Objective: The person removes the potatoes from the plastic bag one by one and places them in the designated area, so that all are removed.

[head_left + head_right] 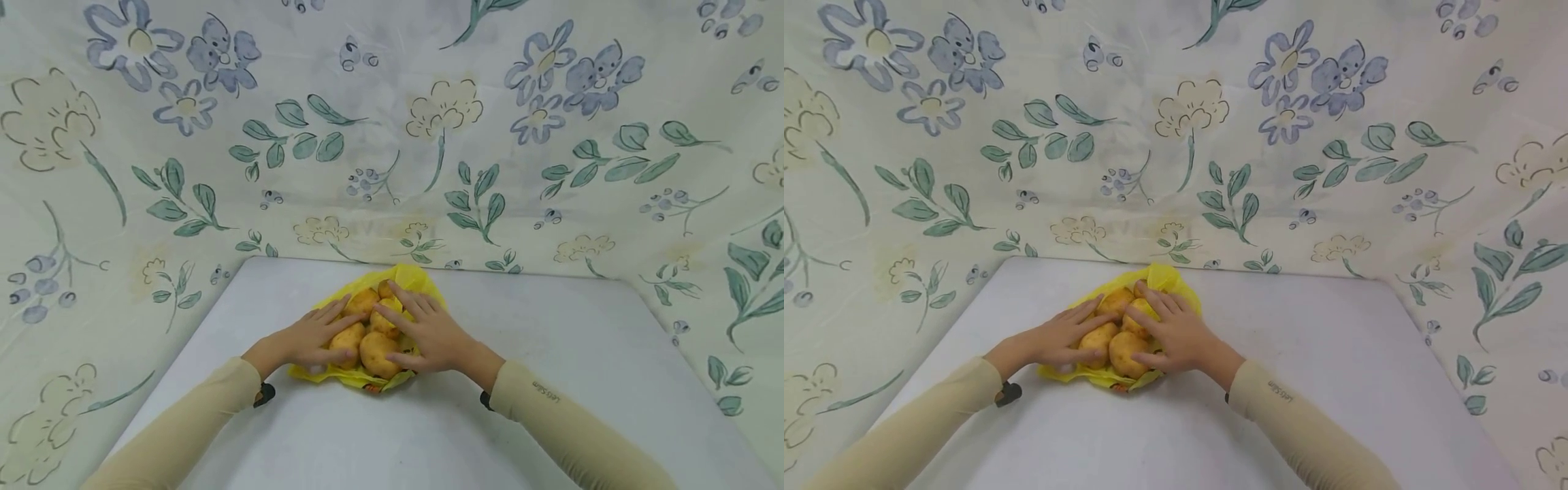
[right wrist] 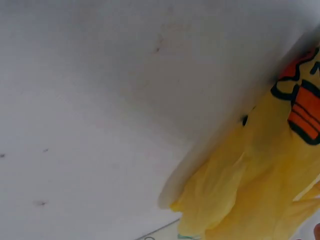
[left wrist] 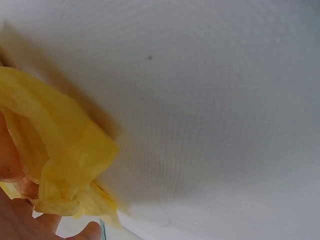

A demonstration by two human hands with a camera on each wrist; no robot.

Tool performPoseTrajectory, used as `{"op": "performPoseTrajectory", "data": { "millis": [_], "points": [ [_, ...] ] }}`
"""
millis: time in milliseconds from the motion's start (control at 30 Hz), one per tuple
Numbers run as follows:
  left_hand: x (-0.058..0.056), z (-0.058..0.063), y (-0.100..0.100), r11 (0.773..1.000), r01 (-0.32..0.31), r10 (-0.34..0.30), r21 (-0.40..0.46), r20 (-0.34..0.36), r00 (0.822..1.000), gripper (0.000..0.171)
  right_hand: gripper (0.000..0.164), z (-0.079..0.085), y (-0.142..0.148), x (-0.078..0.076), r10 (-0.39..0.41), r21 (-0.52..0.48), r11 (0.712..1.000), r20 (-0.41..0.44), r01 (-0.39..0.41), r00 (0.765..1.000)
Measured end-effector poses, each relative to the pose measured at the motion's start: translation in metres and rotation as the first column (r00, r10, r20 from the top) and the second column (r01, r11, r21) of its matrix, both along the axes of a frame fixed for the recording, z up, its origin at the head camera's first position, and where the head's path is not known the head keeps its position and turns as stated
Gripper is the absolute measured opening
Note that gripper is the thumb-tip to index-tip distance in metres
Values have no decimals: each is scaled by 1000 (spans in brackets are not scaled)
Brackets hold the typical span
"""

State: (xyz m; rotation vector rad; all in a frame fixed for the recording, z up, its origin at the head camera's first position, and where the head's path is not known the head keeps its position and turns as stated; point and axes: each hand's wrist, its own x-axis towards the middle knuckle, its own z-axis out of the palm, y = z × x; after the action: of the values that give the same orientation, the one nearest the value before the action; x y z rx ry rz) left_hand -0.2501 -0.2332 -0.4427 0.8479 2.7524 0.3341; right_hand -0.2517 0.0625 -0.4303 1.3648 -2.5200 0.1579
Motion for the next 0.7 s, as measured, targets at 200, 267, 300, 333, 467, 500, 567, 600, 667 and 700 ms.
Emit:
{"op": "performPoseTrajectory", "data": {
  "millis": [200, 267, 300, 333, 467, 500, 567, 600, 667, 700],
  "points": [
    [-2, -2, 0, 1000, -26, 27, -14, 41, 999, 76, 84, -6, -10, 4, 38, 22, 999, 43, -39, 998],
    [-3, -3, -1, 999, -30, 31, -27, 42, 999, 77, 84, -8, -13, 5, 44, 26, 999, 52, -45, 998],
    [-3, -3, -1, 999, -28, 29, -31, 39, 999, 77, 83, -9, -14, 6, 46, 26, 999, 54, -48, 997],
    [-3, -3, -1, 999, -25, 27, -32, 40, 999, 78, 83, -9, -16, 6, 49, 29, 998, 51, -51, 997],
    [-4, -2, 0, 999, -17, 18, -30, 38, 999, 78, 81, -11, -20, 8, 51, 43, 998, 50, -53, 997],
    [-4, -2, 1, 999, -17, 18, -32, 39, 999, 78, 81, -11, -21, 9, 49, 51, 997, 46, -51, 998],
    [-5, -2, 1, 999, -21, 23, -33, 44, 999, 79, 82, -11, -23, 10, 49, 59, 997, 45, -52, 998],
    [-6, -2, 1, 999, -24, 26, -41, 44, 999, 80, 82, -12, -23, 11, 51, 59, 997, 47, -54, 998],
    [-7, -2, 0, 998, -28, 30, -50, 42, 999, 80, 82, -13, -25, 12, 58, 64, 996, 55, -61, 997],
    [-8, -2, 0, 998, -31, 33, -52, 39, 999, 80, 82, -13, -26, 12, 66, 62, 996, 60, -70, 996]
  ]
}}
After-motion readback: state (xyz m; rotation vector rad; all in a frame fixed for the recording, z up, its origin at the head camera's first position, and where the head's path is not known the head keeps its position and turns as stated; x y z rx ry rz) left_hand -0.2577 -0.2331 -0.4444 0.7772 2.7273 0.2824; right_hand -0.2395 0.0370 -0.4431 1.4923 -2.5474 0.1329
